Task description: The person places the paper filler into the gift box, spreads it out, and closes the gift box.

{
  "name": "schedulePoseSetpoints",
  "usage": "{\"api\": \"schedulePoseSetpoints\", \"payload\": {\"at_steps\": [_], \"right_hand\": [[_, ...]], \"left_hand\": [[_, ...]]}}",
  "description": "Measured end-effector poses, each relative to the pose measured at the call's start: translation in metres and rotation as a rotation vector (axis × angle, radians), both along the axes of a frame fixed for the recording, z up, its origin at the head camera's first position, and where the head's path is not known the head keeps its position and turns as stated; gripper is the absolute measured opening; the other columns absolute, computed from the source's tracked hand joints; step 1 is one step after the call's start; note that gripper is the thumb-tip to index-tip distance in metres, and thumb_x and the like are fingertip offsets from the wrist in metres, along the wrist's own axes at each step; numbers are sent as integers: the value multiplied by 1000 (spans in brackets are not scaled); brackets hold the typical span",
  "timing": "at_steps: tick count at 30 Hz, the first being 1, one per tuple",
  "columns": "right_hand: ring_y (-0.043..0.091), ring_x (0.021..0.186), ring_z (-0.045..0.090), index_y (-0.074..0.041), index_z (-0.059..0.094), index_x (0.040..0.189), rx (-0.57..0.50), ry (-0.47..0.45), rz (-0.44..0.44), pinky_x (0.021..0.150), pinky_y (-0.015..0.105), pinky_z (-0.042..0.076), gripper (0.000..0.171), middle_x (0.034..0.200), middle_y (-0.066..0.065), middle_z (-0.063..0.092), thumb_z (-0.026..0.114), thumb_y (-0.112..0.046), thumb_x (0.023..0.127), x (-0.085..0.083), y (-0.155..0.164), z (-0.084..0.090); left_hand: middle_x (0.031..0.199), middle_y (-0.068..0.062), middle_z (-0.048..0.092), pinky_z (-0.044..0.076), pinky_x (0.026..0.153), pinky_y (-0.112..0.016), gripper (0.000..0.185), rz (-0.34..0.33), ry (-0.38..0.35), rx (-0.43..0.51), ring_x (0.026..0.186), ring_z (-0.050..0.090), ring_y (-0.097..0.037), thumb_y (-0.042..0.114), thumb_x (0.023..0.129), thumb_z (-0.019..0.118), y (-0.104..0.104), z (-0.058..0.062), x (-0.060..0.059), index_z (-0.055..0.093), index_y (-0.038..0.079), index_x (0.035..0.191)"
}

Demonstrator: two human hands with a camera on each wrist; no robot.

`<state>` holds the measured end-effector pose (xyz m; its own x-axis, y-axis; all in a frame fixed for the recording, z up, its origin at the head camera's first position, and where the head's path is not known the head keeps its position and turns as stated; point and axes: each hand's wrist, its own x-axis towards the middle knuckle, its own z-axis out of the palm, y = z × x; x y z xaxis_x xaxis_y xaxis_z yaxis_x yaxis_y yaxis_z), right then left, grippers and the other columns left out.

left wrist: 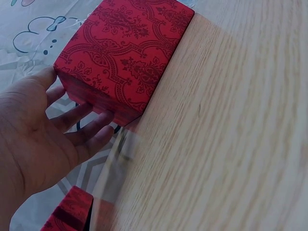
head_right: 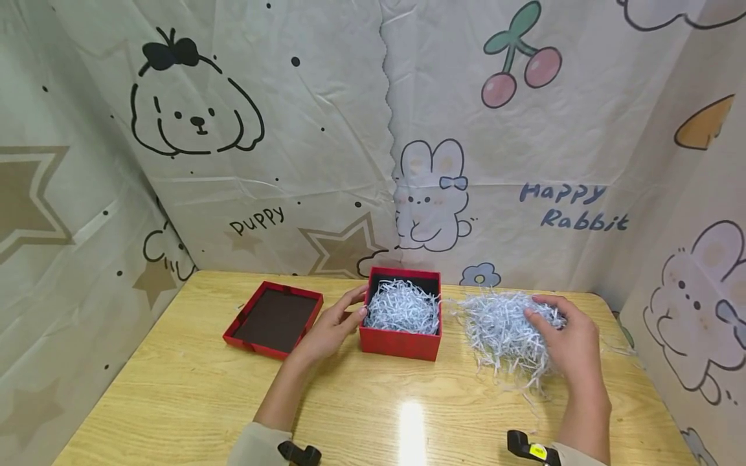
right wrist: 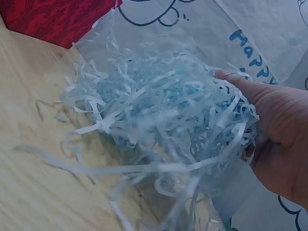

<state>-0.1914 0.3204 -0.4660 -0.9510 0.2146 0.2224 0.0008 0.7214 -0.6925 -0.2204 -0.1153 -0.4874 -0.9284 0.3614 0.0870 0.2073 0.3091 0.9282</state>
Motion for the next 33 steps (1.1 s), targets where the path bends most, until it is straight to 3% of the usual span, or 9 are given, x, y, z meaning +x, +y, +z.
{"api": "schedulePoseSetpoints", "payload": {"at_steps": [7,14,18,19,22,26,33], "right_hand": [[29,104,54,-6,70,133,-31,64,-58,69,20,41,42,141,23,61,71,-35,103,3,-2,12],[39,125,56,-6,73,130,-40,121,-131,87,30,39,35,140,20,64,75,-27,101,2,-8,21],[40,128,57,-6,72,131,-55,111,-158,91,28,39,36,142,19,64,75,-26,101,3,-12,24],[39,126,57,-7,72,131,-57,111,-159,91,28,39,36,142,19,64,75,-26,102,3,-12,25],[19,108,62,-8,73,130,-65,138,-159,82,22,41,35,137,17,67,76,-27,101,4,-16,29],[-1,86,50,-11,76,127,-69,178,-154,68,17,39,33,129,12,70,78,-28,99,4,-19,33],[1,79,51,-11,77,125,-33,235,-100,64,16,39,31,118,-6,67,80,-26,98,0,-17,44]], "left_hand": [[161,-11,47,51,109,-52,59,1,-8,3,127,65,-31,37,112,54,1,1,1,35,27,167],[161,-12,47,51,107,-52,58,-2,1,3,125,66,-31,37,112,53,1,0,1,35,26,167],[161,-12,47,52,106,-52,58,-1,3,6,124,66,-30,36,113,53,0,1,1,36,25,166],[161,-12,47,52,106,-52,58,0,4,6,124,66,-30,36,113,53,0,1,1,36,25,166],[162,-10,47,51,107,-52,59,7,-6,-2,125,66,-30,37,112,54,0,1,1,35,26,167],[162,-10,47,51,107,-52,59,12,-16,2,125,66,-30,38,112,54,0,1,2,35,25,167],[162,-9,46,51,107,-52,59,11,-18,2,125,66,-29,39,112,54,0,0,1,36,26,167]]}}
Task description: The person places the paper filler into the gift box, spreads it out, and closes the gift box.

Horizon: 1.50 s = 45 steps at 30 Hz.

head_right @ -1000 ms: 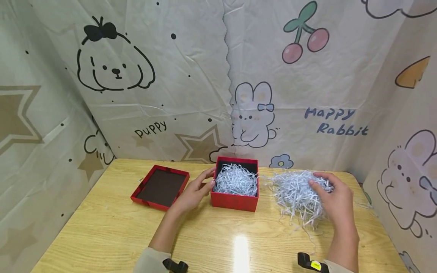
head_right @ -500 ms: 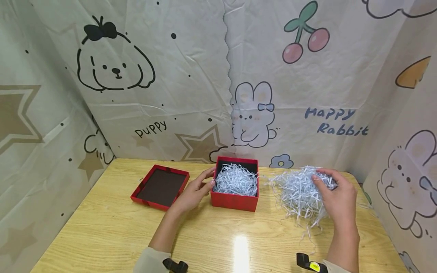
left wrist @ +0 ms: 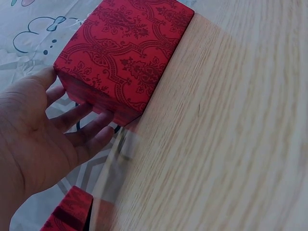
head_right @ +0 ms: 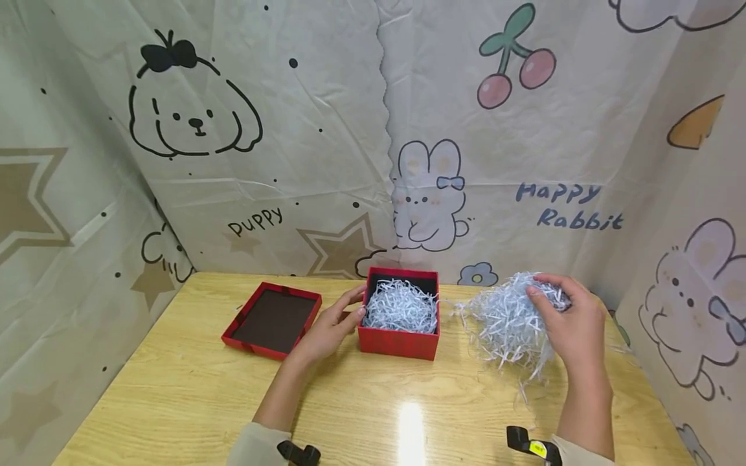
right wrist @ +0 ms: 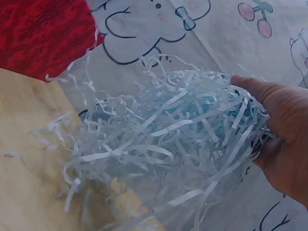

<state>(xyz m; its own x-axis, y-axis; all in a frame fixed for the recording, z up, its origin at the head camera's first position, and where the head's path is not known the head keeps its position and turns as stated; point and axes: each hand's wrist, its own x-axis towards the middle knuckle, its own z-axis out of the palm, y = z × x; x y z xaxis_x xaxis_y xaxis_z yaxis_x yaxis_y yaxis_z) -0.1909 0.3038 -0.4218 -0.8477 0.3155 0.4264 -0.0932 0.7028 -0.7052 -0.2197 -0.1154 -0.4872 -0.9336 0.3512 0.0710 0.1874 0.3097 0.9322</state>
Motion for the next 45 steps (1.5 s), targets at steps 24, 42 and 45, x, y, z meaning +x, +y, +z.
{"api": "schedulePoseSetpoints", "payload": {"at_steps": [24,42,45], "right_hand": [[5,68,48,-1,79,114,-99,342,260,56,14,38,28,102,-19,68,85,4,87,-15,-55,60],[10,100,67,3,73,124,-269,429,435,81,13,54,39,119,2,73,82,10,87,-35,-114,88],[10,96,68,4,74,122,-297,450,466,79,14,55,37,117,8,74,82,10,86,-38,-124,91]], "left_hand": [[162,-10,47,51,108,-51,59,-10,11,-2,124,66,-29,38,112,53,0,0,2,34,26,167],[162,-15,46,51,108,-52,59,-22,33,-4,123,67,-31,36,113,52,-2,1,1,34,22,167],[161,-16,47,51,108,-53,58,-20,43,-4,123,67,-32,35,113,53,-1,0,0,35,21,167]]}}
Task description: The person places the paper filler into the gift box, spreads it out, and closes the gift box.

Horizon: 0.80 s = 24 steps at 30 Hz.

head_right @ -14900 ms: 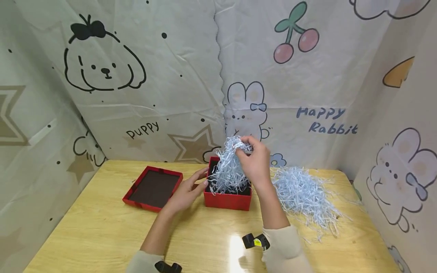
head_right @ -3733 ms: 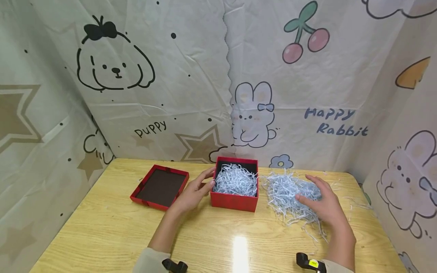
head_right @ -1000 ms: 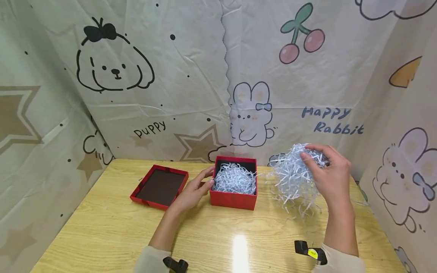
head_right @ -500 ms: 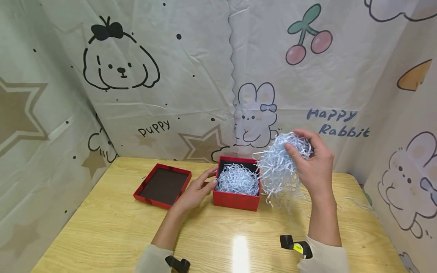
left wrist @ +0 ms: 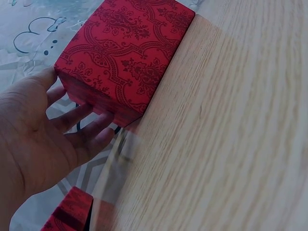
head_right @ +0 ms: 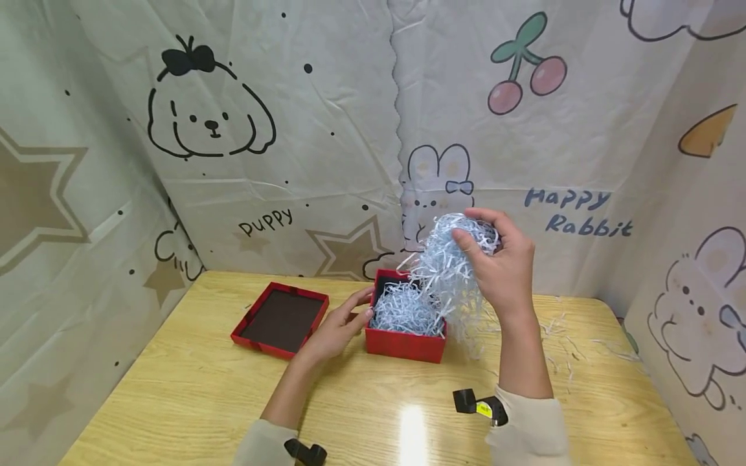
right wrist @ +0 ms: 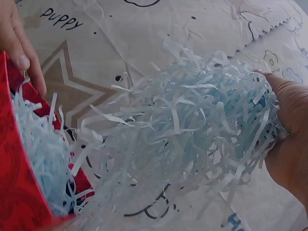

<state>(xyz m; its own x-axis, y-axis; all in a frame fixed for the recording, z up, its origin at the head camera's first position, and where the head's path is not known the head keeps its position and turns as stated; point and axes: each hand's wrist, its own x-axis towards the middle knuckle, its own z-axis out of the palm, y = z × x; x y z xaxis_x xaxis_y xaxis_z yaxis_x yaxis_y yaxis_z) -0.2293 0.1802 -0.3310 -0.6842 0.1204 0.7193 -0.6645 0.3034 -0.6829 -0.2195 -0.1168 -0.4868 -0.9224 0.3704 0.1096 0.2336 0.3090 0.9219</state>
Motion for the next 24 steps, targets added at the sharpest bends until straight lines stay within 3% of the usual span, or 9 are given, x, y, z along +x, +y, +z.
{"api": "schedulePoseSetpoints", "payload": {"at_steps": [10,16,21,24], "right_hand": [[15,96,68,3,74,119,-100,-54,106,77,19,58,29,116,9,72,81,3,90,-8,-31,-4],[11,94,65,3,73,117,-102,-122,84,75,17,55,27,115,11,71,81,0,92,-19,-41,-33],[10,92,64,0,74,117,-62,-232,81,74,16,53,27,117,12,71,82,-6,93,-20,-45,-64],[12,101,64,-2,74,117,-42,-302,105,81,17,53,26,119,11,72,82,-12,94,-19,-46,-81]], "left_hand": [[161,-16,47,51,107,-52,57,-9,11,10,124,65,-33,32,113,52,0,0,0,36,19,166],[161,-14,48,51,108,-53,56,2,3,11,126,65,-35,31,113,53,1,0,0,37,21,166],[160,-13,48,51,108,-52,57,3,-9,3,124,66,-33,34,113,53,1,-1,0,36,23,166],[161,-12,48,51,108,-51,56,9,-14,2,124,66,-31,34,113,53,1,0,0,37,26,166]]}}
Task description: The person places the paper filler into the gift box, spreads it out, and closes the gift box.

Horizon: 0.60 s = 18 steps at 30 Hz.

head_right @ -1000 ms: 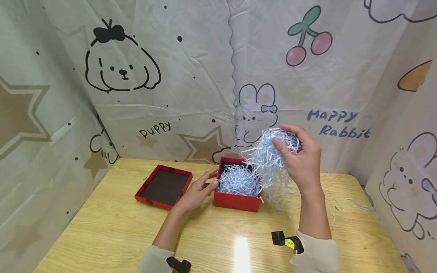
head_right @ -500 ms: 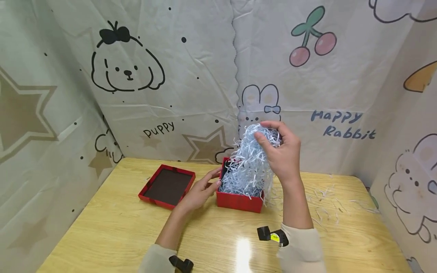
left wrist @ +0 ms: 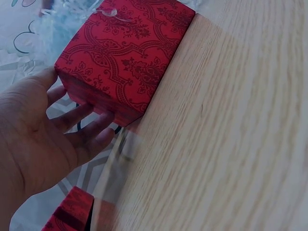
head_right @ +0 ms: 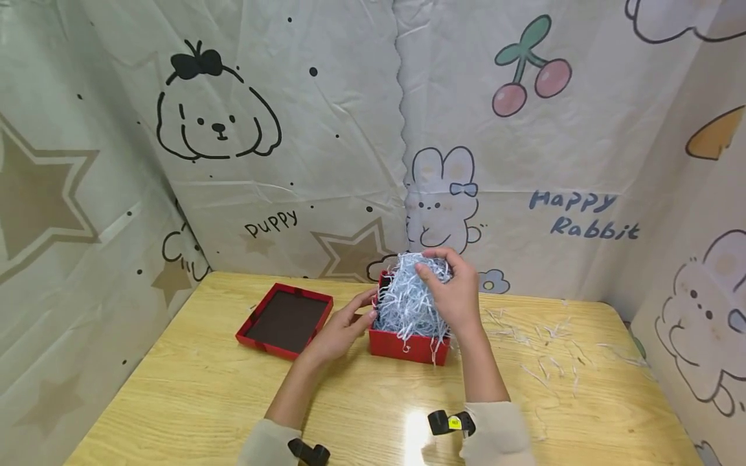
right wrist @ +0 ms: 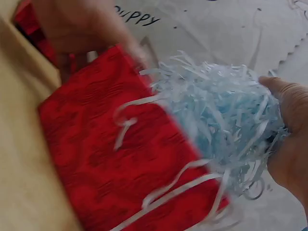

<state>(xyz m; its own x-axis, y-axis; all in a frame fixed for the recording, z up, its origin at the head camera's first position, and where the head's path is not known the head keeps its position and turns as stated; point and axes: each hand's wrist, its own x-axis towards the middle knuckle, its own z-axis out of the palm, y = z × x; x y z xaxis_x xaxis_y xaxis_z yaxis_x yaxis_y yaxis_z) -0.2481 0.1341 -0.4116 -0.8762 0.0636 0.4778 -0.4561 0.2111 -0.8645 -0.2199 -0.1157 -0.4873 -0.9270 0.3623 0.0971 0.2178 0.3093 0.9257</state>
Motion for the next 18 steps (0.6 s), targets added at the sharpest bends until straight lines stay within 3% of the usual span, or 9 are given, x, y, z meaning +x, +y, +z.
{"api": "schedulePoseSetpoints", "payload": {"at_steps": [5,10,13,18], "right_hand": [[18,120,61,-4,73,118,49,-124,38,97,23,49,26,123,11,72,81,-16,96,2,-1,-22],[28,135,56,-7,72,121,162,-228,79,118,46,40,26,131,11,70,79,-18,98,-1,-3,-30],[33,138,54,-9,72,121,203,-263,104,120,57,35,25,132,12,69,78,-18,97,-4,-7,-31],[35,140,50,-6,74,119,199,-318,194,122,60,29,24,134,15,67,78,-12,97,-8,-16,-34]], "left_hand": [[162,-11,47,51,107,-51,55,-4,1,4,125,65,-32,34,113,53,0,1,0,38,26,166],[162,-11,47,52,107,-52,55,-3,-7,15,125,65,-33,32,113,53,1,2,-1,38,27,165],[161,-12,47,51,107,-53,55,0,-1,17,125,65,-34,31,113,54,1,1,-2,38,27,165],[160,-11,49,51,108,-51,55,-7,4,27,126,65,-33,30,113,54,0,-1,-2,38,28,165]]}}
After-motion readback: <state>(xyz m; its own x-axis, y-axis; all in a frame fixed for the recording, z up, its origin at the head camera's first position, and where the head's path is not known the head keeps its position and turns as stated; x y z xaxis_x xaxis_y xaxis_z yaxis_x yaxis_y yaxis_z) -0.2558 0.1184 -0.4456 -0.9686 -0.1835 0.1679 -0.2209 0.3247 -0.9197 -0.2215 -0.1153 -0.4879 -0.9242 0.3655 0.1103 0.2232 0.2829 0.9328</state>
